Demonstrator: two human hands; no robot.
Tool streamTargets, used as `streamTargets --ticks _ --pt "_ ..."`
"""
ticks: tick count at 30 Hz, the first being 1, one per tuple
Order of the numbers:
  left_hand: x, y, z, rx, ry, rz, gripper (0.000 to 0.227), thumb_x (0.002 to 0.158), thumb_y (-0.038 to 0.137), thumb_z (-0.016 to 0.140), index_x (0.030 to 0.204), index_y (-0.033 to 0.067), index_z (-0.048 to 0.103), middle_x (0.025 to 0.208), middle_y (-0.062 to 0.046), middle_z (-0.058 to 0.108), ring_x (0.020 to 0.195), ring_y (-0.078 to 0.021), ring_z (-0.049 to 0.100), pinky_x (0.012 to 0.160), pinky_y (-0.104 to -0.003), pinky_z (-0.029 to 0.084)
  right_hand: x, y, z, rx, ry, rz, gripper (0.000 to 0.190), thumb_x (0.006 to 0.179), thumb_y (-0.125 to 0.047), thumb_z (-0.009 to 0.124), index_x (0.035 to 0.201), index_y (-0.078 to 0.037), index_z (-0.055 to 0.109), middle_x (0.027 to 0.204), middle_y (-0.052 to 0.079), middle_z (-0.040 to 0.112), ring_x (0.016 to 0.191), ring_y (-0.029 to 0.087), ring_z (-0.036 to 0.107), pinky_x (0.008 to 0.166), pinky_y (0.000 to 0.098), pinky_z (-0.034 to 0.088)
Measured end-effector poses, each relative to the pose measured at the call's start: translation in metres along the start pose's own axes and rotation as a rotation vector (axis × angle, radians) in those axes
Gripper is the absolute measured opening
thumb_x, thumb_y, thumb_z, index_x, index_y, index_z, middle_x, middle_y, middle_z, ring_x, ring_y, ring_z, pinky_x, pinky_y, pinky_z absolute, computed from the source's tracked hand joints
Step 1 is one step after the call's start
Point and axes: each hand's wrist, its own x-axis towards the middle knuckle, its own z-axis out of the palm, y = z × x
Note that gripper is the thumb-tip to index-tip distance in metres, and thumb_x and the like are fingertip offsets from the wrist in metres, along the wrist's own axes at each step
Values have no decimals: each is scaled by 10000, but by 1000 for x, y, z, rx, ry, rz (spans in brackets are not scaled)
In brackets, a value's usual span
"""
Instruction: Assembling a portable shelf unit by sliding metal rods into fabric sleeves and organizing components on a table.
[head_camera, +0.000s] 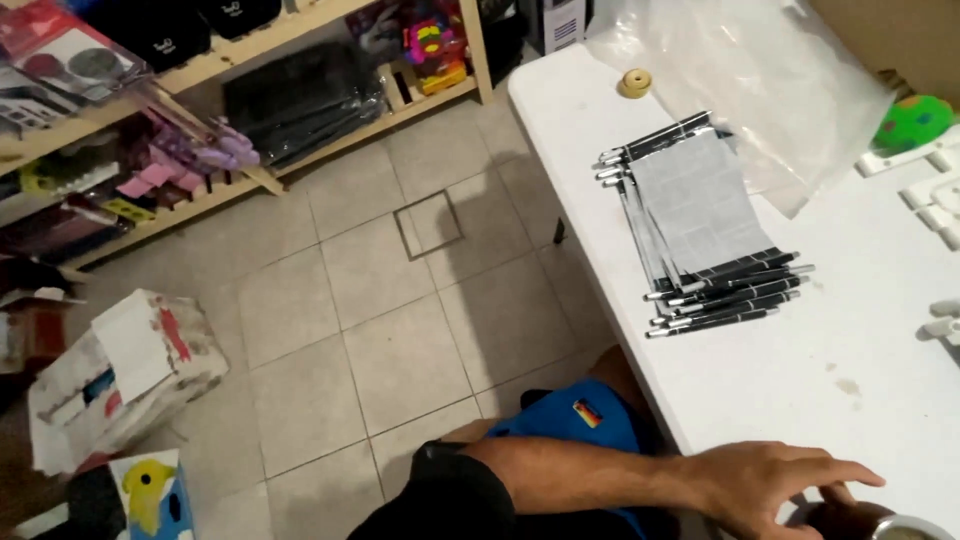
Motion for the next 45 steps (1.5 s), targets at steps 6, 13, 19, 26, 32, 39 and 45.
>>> streamTargets --ticks 6,13,19,26,32,39,45 --pt "4 45 -8 5 -11 -118 621 907 297 667 1477 121 496 1230 -54 655 1147 -193 643 1104 -333 493 -2 76 -15 13 497 207 675 699 -169 888 1280 -40 570 1168 99 685 1026 125 639 951 306 576" --pt "21 50 -22 12 76 -70 360 931 196 573 1231 32 687 962 -98 695 910 -257 723 802 -377 623 -9 50 -61 -25 290 -263 869 431 -79 993 1186 84 596 1000 245 702 933 343 719 854 492 571" --pt "23 61 -19 86 54 -35 297 984 228 524 1039 21 729 815 -96 709 759 -222 699 683 -341 577 -22 9 -73 45 160 -457 905 520 -263 930 1266 68 539 1015 194 717 937 308 742 847 433 599" --pt "23 63 -19 201 53 -2 268 989 246 535 1009 48 715 802 -53 702 732 -176 678 667 -306 548 -22 -4 -74 33 62 -687 336 1129 -230 350 1288 -16 554 1115 256 727 1018 365 691 943 467 504" --pt "23 61 -17 219 46 -26 294 984 271 531 996 49 723 806 -62 716 739 -188 678 644 -319 544 -22 -44 -62 -194 143 -718 260 1029 -174 589 1253 -46 560 1037 155 764 920 263 768 871 396 576" --pt "18 61 -16 223 55 -41 312 987 294 541 984 47 732 795 -56 719 724 -186 688 650 -320 543 -21 -48 -56 -183 186 -754 231 1025 -165 570 1200 -15 565 1009 180 752 877 280 807 820 399 580" --pt "21 60 -15 234 43 -31 284 976 264 542 986 50 727 802 -60 728 734 -186 692 650 -320 554 -24 -48 -62 -186 154 -747 247 1020 -138 592 1236 -26 552 1042 193 757 915 285 772 850 394 579"
